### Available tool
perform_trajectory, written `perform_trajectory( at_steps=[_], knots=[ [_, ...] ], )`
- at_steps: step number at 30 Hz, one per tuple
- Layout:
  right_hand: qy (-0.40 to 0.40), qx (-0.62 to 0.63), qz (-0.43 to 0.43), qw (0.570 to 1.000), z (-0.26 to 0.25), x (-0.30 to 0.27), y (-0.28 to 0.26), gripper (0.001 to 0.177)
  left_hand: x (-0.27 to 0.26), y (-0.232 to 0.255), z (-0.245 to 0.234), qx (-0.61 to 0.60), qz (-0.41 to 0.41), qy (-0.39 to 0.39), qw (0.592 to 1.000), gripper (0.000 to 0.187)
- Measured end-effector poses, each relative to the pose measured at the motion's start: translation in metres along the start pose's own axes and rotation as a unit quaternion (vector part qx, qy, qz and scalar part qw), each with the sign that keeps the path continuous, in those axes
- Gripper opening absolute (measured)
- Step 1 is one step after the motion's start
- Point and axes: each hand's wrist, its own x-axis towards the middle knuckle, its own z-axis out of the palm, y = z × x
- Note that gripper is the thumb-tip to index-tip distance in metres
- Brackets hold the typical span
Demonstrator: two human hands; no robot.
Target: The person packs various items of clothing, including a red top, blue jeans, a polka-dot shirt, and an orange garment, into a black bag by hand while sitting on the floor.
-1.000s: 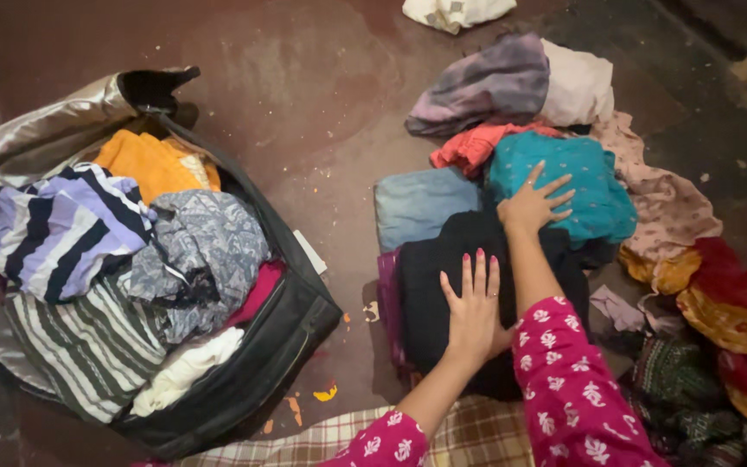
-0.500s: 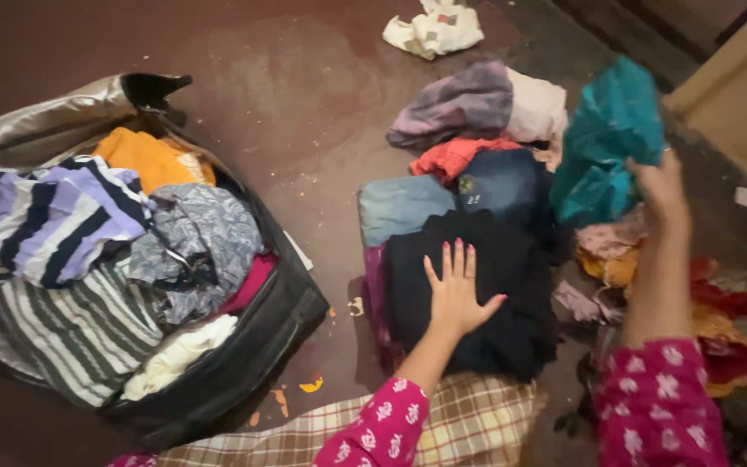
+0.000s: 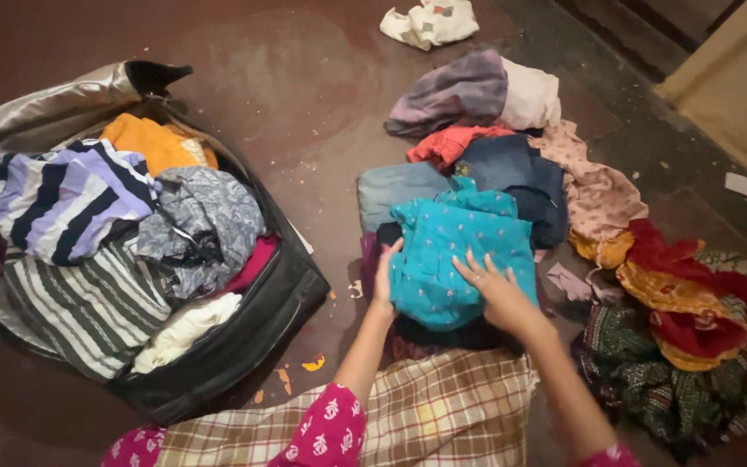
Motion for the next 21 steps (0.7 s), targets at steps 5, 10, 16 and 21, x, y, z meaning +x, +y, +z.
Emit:
perform_trajectory(
  at_steps=[5, 10, 16, 21],
  knots=[
    [-0.098, -0.023, 0.083, 0.991, 0.006, -0.009, 0.004, 0.105, -0.013, 0.001, -0.004, 0.198, 0.015, 0.016, 0.980, 0.069],
    [-0.114, 0.116, -0.036, 0.986, -0.044, 0.013, 0.048, 0.099, 0.018, 0.029, -0.033, 0.283, 0.056, 0.134, 0.948, 0.054],
    [0.103, 0.084, -0.038, 0.990, -0.084, 0.134, 0.118, 0.080, -0.019, 0.067, 0.034, 0.537, 0.311, 0.286, 0.730, 0.043],
    [0.188, -0.017, -0.058, 0.980, -0.032, 0.306, 0.202, 0.088, -0.023, 0.009, 0.154, 0.783, 0.318, 0.069, 0.529, 0.050]
  ],
)
